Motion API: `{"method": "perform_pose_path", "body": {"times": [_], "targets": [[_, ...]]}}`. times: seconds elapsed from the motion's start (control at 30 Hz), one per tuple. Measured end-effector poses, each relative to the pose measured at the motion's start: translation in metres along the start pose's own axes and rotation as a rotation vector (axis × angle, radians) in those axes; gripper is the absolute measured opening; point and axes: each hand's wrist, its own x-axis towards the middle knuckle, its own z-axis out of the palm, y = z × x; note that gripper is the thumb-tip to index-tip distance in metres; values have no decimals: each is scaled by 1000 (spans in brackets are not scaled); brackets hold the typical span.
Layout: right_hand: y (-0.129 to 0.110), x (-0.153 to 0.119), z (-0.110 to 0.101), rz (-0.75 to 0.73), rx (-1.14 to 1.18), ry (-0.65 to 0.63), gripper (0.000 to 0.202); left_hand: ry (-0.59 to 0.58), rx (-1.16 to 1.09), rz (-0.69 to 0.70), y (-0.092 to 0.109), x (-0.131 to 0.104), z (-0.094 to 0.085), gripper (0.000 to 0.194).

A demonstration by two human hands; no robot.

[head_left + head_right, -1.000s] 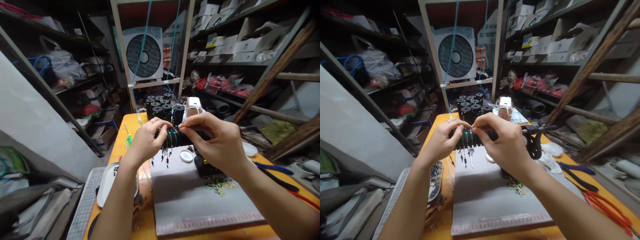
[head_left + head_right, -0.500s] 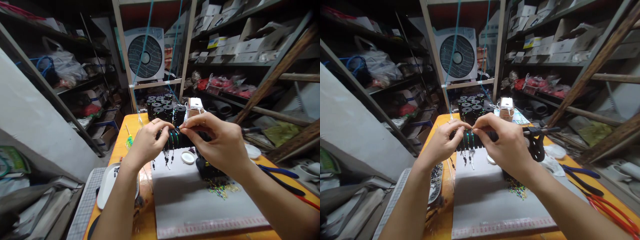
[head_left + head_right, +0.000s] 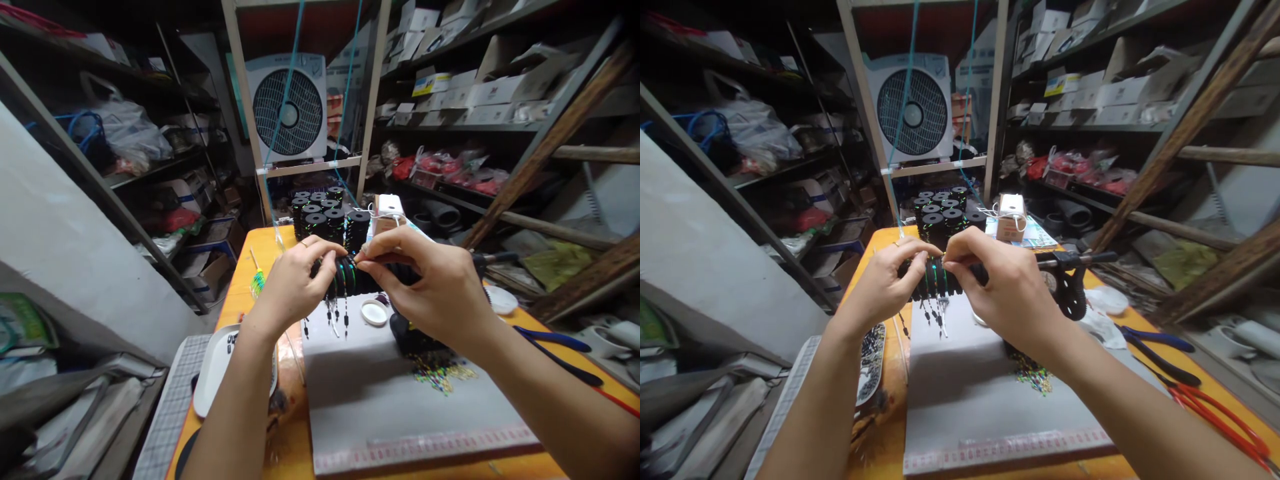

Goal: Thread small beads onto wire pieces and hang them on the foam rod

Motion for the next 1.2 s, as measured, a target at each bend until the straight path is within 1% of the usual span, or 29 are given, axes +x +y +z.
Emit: {"method": "perform_pose_path", "body": {"times": [0.1, 0.3, 0.63, 0.8, 0.97, 1.1, 1.2], "targets": [[0, -1, 0, -11, -16, 3, 17, 2, -7, 3, 0, -1, 0, 23], [1, -5, 0, -51, -94, -29, 20, 10, -9, -7, 1, -1, 1, 23], [3, -6, -3, -125, -153, -41, 17, -20, -29, 13, -2, 0, 0, 24], [2, -9, -1, -211, -193, -9, 13, -12, -56, 14, -1, -1, -1, 23], [2, -12, 1, -288, -240, -26, 15, -3, -47, 1, -1, -1, 0, 24], [1, -14, 2, -403, -293, -44, 20, -4, -45, -8, 0, 0, 0, 24], [0, -15, 1, -499, -351, -55, 17, 6, -43, -5, 0, 0, 0, 25]]}}
